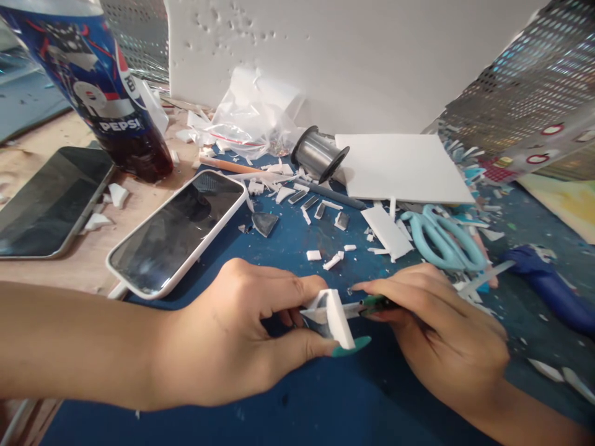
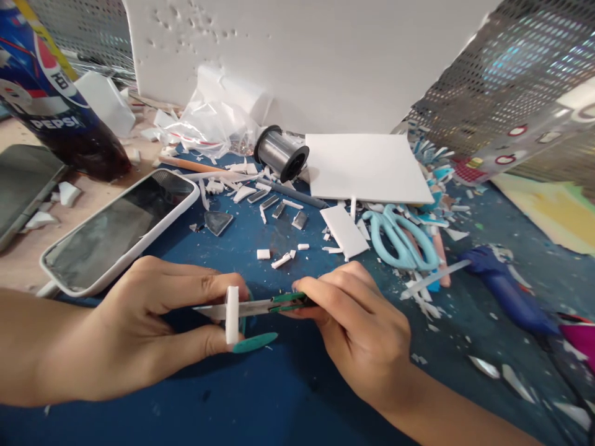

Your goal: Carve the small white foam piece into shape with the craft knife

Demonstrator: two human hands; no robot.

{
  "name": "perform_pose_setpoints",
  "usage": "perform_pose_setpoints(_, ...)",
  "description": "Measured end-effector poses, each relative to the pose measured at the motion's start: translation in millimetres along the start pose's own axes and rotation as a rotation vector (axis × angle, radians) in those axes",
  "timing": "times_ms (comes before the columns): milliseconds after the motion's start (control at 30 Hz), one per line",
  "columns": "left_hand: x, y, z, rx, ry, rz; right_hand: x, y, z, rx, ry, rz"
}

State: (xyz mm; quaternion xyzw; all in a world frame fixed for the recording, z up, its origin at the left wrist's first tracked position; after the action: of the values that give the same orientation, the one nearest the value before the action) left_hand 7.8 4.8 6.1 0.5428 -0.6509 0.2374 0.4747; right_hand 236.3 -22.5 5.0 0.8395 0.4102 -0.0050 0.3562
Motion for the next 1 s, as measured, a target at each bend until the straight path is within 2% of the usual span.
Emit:
perform_pose_setpoints(167,-0.6,-0.5,2.0,-0.051,0.065,0.003,0.3,-0.6,0.3,0.011,0.022,0.025)
perform_pose_setpoints(300,-0.8,-1.0,0.9,-0.061,0.064,-0.022,0.3,-1.4,0.7,0.011,0.04,0.02)
perform_pose_setpoints(500,2.2,1.1,-2.9,-0.093,0.123,0.038,-0.9,-0.9,0.7,0.021,0.006,0.007)
perform_pose_setpoints(700,5.6,5.3,-3.0,-0.071,0.038,0.082,-1.0,0.8,-1.2,0.006,0.005,-0.017)
perform_pose_setpoints(900,3.6,5.8,-0.7,-0.036,0.014,0.083,-0.2,1.8,-2.9,0.021,-0.01,-0.018)
perform_pose_setpoints(1000,3.0,4.2,-0.1,-0.038,0.044,0.063,-0.4,0.9,-2.6,0.03,-0.018,-0.018)
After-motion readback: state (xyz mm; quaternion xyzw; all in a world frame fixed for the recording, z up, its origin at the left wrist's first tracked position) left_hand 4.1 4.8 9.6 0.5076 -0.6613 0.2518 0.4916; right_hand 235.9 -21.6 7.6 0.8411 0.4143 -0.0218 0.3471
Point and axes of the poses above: each hand's wrist, its own z-axis away from the middle knuckle, its own y-axis out of the back of the hand, x = y × z, the point moved 1 cm from there along -z, towards the middle knuckle, and after that the axes turned 15 degrees about x, right-handed, at the moved point
